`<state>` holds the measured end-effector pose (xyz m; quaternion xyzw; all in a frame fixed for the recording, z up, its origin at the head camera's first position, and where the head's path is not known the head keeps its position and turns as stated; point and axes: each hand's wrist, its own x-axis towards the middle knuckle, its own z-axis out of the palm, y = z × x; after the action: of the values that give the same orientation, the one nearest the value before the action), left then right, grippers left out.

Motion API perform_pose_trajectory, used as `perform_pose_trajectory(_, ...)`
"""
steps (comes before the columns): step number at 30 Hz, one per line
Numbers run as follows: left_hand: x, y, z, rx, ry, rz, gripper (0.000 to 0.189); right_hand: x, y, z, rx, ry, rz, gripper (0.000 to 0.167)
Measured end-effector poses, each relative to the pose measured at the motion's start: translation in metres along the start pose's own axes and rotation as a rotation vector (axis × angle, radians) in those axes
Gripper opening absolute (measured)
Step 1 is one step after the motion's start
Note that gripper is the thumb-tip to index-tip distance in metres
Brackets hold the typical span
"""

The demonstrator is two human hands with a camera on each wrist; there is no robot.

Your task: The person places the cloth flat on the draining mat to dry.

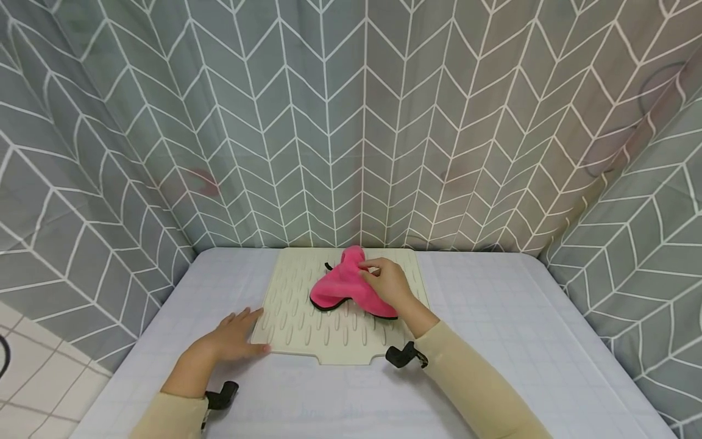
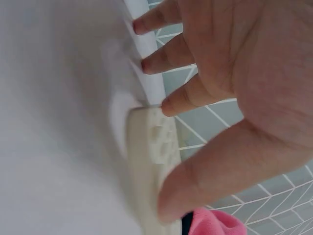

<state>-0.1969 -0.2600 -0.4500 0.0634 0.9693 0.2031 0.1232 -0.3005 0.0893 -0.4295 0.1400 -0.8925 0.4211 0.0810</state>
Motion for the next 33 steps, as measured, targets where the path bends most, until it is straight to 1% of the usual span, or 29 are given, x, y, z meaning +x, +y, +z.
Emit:
perform_pose_trajectory(3,0.003,0.003,-0.004,-0.031,0.003,0.005,0.09,-0.002,0.0,-0.01,0.026,0.002,0.009,0.026)
perform_pose_trajectory(5,0.006,0.007,-0.005,-0.058,0.014,0.021,0.084,-0.004,0.001,-0.017,0.042,0.002,0.013,0.029)
perform_pose_trajectory(7,0.008,0.013,-0.005,-0.082,0.028,0.049,0.079,-0.006,0.004,-0.026,0.067,-0.008,0.011,0.031)
perform_pose_trajectory(10,0.014,0.022,-0.005,-0.091,0.045,0.091,0.075,-0.011,0.01,-0.038,0.089,-0.023,0.005,0.033)
perform_pose_trajectory(15,0.026,0.035,-0.001,-0.1,0.063,0.144,0.07,-0.017,0.022,-0.052,0.095,-0.031,0.019,0.034)
perform_pose_trajectory(18,0.035,0.039,0.004,-0.122,0.079,0.184,0.069,-0.02,0.032,-0.056,0.083,-0.036,0.025,0.034)
perform_pose_trajectory(20,0.042,0.041,0.007,-0.158,0.084,0.198,0.069,-0.022,0.038,-0.057,0.079,-0.046,0.04,0.034)
perform_pose_trajectory(23,0.051,0.047,0.014,-0.219,0.081,0.207,0.068,-0.023,0.047,-0.056,0.099,-0.105,0.038,0.034)
perform_pose_trajectory(26,0.058,0.054,0.018,-0.276,0.079,0.211,0.064,-0.023,0.055,-0.055,0.14,-0.2,0.008,0.034)
perform_pose_trajectory(27,0.06,0.056,0.019,-0.286,0.083,0.217,0.063,-0.024,0.053,-0.057,0.151,-0.238,-0.004,0.034)
perform_pose_trajectory(29,0.063,0.059,0.021,-0.298,0.091,0.222,0.06,-0.024,0.058,-0.055,0.17,-0.291,-0.009,0.034)
perform_pose_trajectory(33,0.069,0.062,0.025,-0.33,0.109,0.227,0.055,-0.022,0.063,-0.052,0.168,-0.347,-0.017,0.033)
